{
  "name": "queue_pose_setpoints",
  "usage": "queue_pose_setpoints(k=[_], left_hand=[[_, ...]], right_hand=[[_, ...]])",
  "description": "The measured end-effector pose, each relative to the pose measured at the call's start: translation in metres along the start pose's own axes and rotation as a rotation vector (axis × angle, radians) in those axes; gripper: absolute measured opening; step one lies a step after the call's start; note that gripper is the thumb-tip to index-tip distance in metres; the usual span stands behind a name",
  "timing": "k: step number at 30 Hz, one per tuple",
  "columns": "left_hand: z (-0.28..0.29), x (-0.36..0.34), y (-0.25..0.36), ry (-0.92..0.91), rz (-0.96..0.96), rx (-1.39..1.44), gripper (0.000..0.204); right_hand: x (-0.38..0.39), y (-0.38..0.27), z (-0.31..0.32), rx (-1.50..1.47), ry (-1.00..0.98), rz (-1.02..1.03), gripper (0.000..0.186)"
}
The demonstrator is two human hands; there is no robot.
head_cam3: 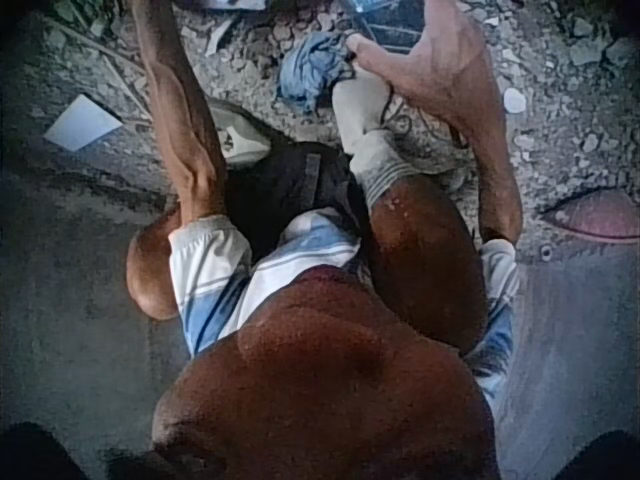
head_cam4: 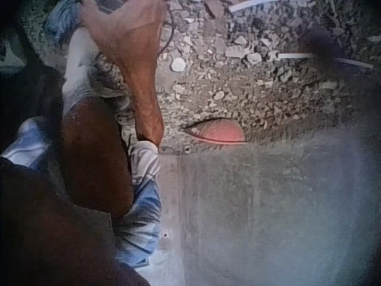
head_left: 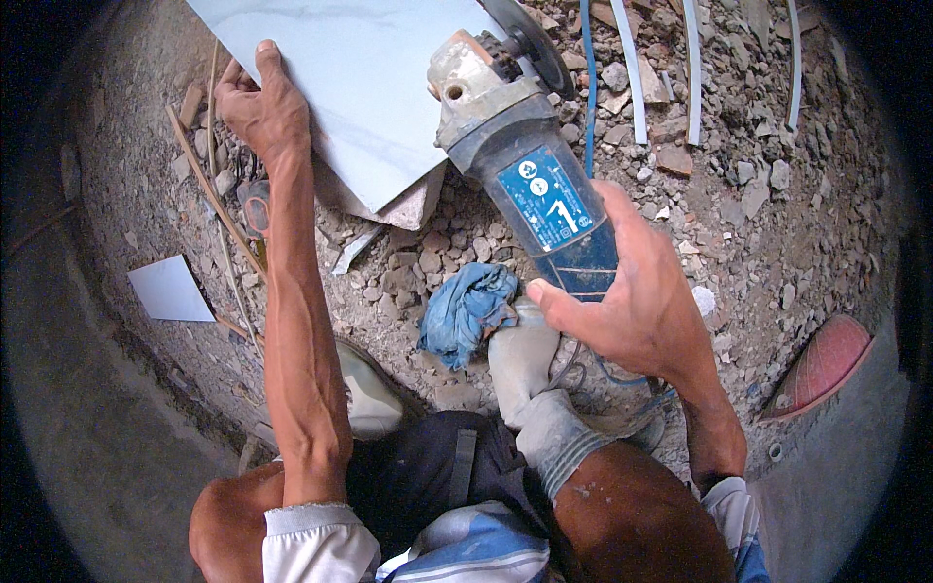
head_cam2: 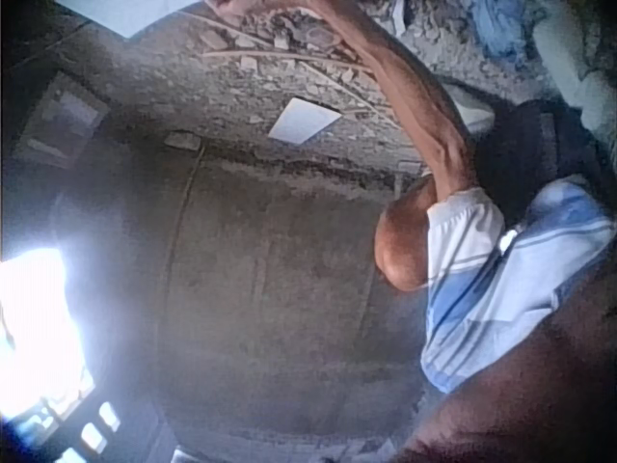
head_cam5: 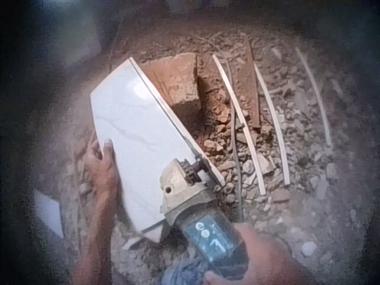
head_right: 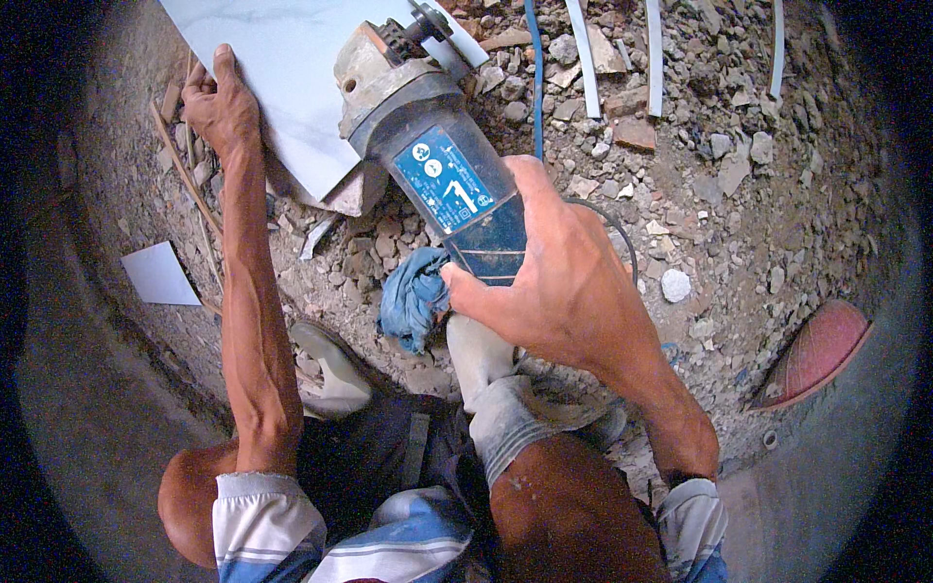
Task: The person marks a tile using a guide and a pencil, then grinds the edge of the tile using an angle grinder.
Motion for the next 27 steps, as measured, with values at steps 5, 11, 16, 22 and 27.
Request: queue_pose_setpoints(k=[5, 11, 16, 22, 27], left_hand=[[0.002, -0.001, -0.001, 0.016, -0.007, -0.021, 0.063], [-0.001, -0.002, -0.005, 0.006, 0.008, -0.001, 0.064], [0.003, 0.004, 0.018, -0.005, 0.019, -0.102, 0.067], [0.020, 0.058, 0.073, 0.299, -0.088, 0.110, 0.069], [0.052, 0.186, 0.194, -0.302, 0.414, 0.421, 0.070]], right_hand=[[-0.002, 0.000, 0.000, 0.004, -0.018, -0.020, 0.072], [0.002, 0.008, -0.002, -0.001, -0.004, 0.000, 0.071], [0.010, 0.015, -0.010, -0.061, 0.076, 0.063, 0.073], [0.029, 0.018, -0.013, -0.111, 0.203, 0.062, 0.076], [0.041, 0.003, -0.005, 0.043, 0.435, 0.122, 0.074]])
Point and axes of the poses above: each hand's wrist, its own x-axis away from the middle knuckle, its own z-axis out of the back of the hand, y = z × x, the point moved 1 cm from there along -x, towards the middle knuckle, and after that the axes turned 10 degrees about y, right-handed, at the moved point
